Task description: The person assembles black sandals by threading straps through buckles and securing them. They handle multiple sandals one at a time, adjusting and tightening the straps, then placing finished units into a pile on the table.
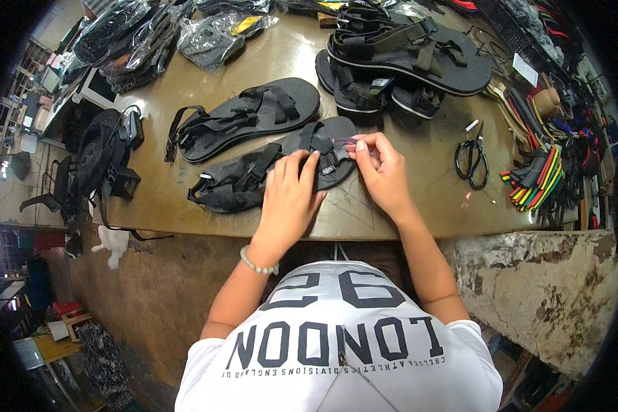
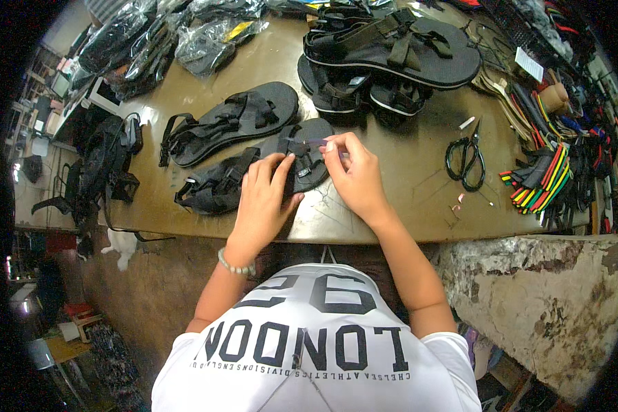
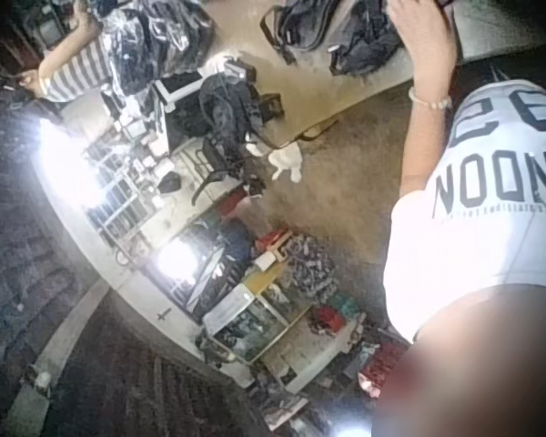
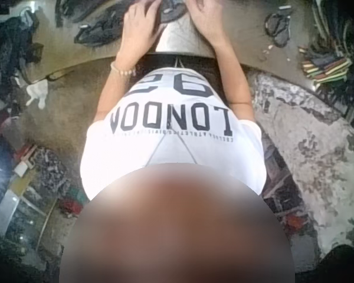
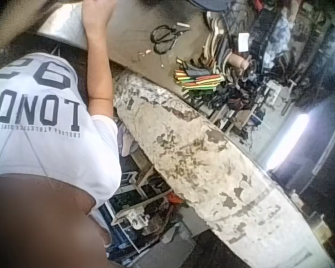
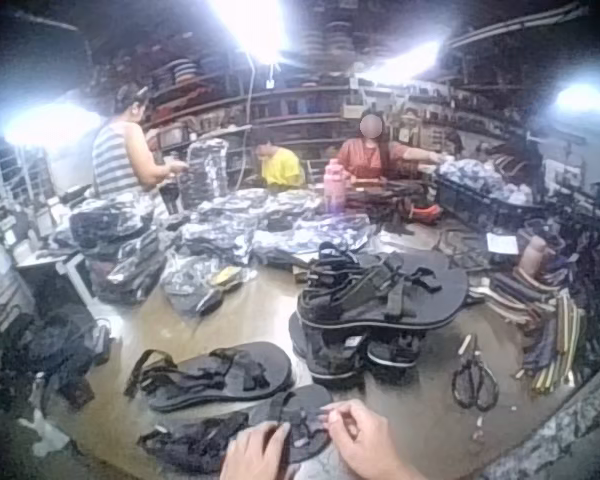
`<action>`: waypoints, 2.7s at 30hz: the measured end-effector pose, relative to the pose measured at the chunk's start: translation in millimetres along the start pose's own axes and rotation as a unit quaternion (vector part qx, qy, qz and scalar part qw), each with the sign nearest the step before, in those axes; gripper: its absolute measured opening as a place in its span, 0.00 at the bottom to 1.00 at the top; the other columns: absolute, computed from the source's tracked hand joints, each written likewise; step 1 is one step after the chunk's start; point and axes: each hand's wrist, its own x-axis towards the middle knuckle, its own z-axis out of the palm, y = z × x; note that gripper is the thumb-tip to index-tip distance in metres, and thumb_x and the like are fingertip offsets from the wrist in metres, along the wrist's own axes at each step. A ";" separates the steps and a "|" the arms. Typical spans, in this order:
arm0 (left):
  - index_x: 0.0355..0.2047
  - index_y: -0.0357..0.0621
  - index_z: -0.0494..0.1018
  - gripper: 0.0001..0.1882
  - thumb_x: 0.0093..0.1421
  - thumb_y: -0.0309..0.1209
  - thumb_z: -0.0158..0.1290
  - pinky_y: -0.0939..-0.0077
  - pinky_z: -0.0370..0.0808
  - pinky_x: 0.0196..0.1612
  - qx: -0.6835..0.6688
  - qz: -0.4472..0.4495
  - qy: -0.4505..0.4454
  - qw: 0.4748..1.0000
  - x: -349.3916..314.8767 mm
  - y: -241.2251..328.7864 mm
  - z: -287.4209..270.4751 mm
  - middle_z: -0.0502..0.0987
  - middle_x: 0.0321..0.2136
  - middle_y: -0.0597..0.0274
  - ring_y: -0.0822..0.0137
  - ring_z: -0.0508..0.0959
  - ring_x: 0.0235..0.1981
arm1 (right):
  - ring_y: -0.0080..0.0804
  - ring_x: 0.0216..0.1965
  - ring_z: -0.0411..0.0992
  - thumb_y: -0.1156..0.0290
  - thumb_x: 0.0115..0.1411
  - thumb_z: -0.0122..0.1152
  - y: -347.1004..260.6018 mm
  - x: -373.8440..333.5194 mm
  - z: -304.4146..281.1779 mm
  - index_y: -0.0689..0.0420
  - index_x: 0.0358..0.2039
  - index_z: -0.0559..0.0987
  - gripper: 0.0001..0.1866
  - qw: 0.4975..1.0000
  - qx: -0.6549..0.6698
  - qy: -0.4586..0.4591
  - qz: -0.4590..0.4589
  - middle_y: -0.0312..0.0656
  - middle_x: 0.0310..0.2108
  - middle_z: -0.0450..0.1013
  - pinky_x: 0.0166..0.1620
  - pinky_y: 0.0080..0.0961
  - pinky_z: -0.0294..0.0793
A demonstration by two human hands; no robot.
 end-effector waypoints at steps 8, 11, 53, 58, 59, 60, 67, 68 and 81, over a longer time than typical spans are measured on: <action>0.30 0.44 0.80 0.07 0.53 0.32 0.60 0.65 0.66 0.39 -0.050 0.032 -0.015 0.998 1.2 -5.1 -7.4 0.76 0.28 0.64 0.59 0.72 0.37 | 0.14 0.26 0.68 0.72 0.68 0.49 -23.6 -28.3 0.1 0.64 0.39 0.70 0.07 0.989 0.143 -0.004 0.022 0.45 0.37 0.76 0.29 0.13 0.70; 0.29 0.41 0.80 0.09 0.56 0.34 0.58 0.63 0.67 0.41 -0.095 -0.040 -0.026 0.994 13.4 -13.6 -8.0 0.75 0.26 0.60 0.57 0.72 0.34 | 0.14 0.20 0.64 0.70 0.70 0.47 -20.8 -28.3 10.6 0.63 0.40 0.69 0.09 0.990 0.141 0.004 0.020 0.47 0.36 0.76 0.26 0.13 0.67; 0.33 0.37 0.71 0.07 0.62 0.29 0.50 0.63 0.67 0.38 -0.167 -0.146 0.105 0.969 11.1 -19.6 17.1 0.73 0.29 0.54 0.55 0.73 0.31 | 0.47 0.33 0.74 0.79 0.56 0.56 -4.5 -21.3 29.3 0.67 0.35 0.71 0.07 0.979 -0.163 0.020 -0.124 0.53 0.35 0.72 0.37 0.33 0.75; 0.33 0.37 0.71 0.07 0.62 0.29 0.50 0.63 0.67 0.39 -0.160 -0.124 0.100 0.974 8.7 -21.6 16.7 0.74 0.30 0.54 0.54 0.73 0.32 | 0.46 0.33 0.74 0.79 0.55 0.57 -1.5 -21.4 29.7 0.67 0.34 0.71 0.07 0.974 -0.179 0.018 -0.141 0.53 0.35 0.72 0.37 0.33 0.75; 0.33 0.37 0.71 0.07 0.62 0.29 0.50 0.63 0.67 0.39 -0.164 -0.120 0.097 0.974 8.1 -22.1 16.4 0.74 0.30 0.54 0.54 0.73 0.32 | 0.45 0.33 0.74 0.80 0.55 0.57 -0.9 -21.7 29.5 0.67 0.33 0.71 0.06 0.978 -0.163 0.025 -0.128 0.52 0.35 0.72 0.37 0.33 0.75; 0.33 0.37 0.71 0.06 0.62 0.29 0.50 0.63 0.67 0.39 -0.168 -0.116 0.095 0.974 7.5 -22.6 16.0 0.74 0.30 0.54 0.53 0.73 0.32 | 0.45 0.32 0.74 0.80 0.55 0.57 -0.5 -22.0 29.1 0.67 0.33 0.71 0.06 0.982 -0.149 0.028 -0.117 0.52 0.35 0.72 0.36 0.32 0.74; 0.33 0.38 0.71 0.07 0.62 0.29 0.50 0.64 0.67 0.39 -0.182 -0.125 0.104 0.970 5.8 -23.1 16.6 0.74 0.31 0.54 0.53 0.73 0.33 | 0.38 0.29 0.73 0.80 0.55 0.56 0.1 -23.8 29.6 0.66 0.33 0.71 0.06 0.987 -0.120 0.031 -0.103 0.49 0.35 0.72 0.33 0.28 0.74; 0.33 0.38 0.71 0.07 0.62 0.29 0.50 0.64 0.67 0.39 -0.179 -0.124 0.105 0.970 6.0 -23.2 16.7 0.74 0.31 0.54 0.53 0.73 0.33 | 0.34 0.28 0.72 0.80 0.56 0.56 -0.3 -23.6 29.8 0.65 0.32 0.71 0.05 0.983 -0.139 0.029 -0.114 0.48 0.35 0.73 0.33 0.26 0.73; 0.33 0.32 0.69 0.10 0.64 0.29 0.48 0.64 0.70 0.34 -0.187 -0.174 0.135 0.957 16.6 -20.3 14.3 0.72 0.28 0.48 0.53 0.73 0.29 | 0.51 0.31 0.72 0.78 0.56 0.57 -11.8 -17.0 29.6 0.65 0.33 0.71 0.06 0.976 -0.182 -0.007 -0.121 0.53 0.31 0.71 0.35 0.36 0.74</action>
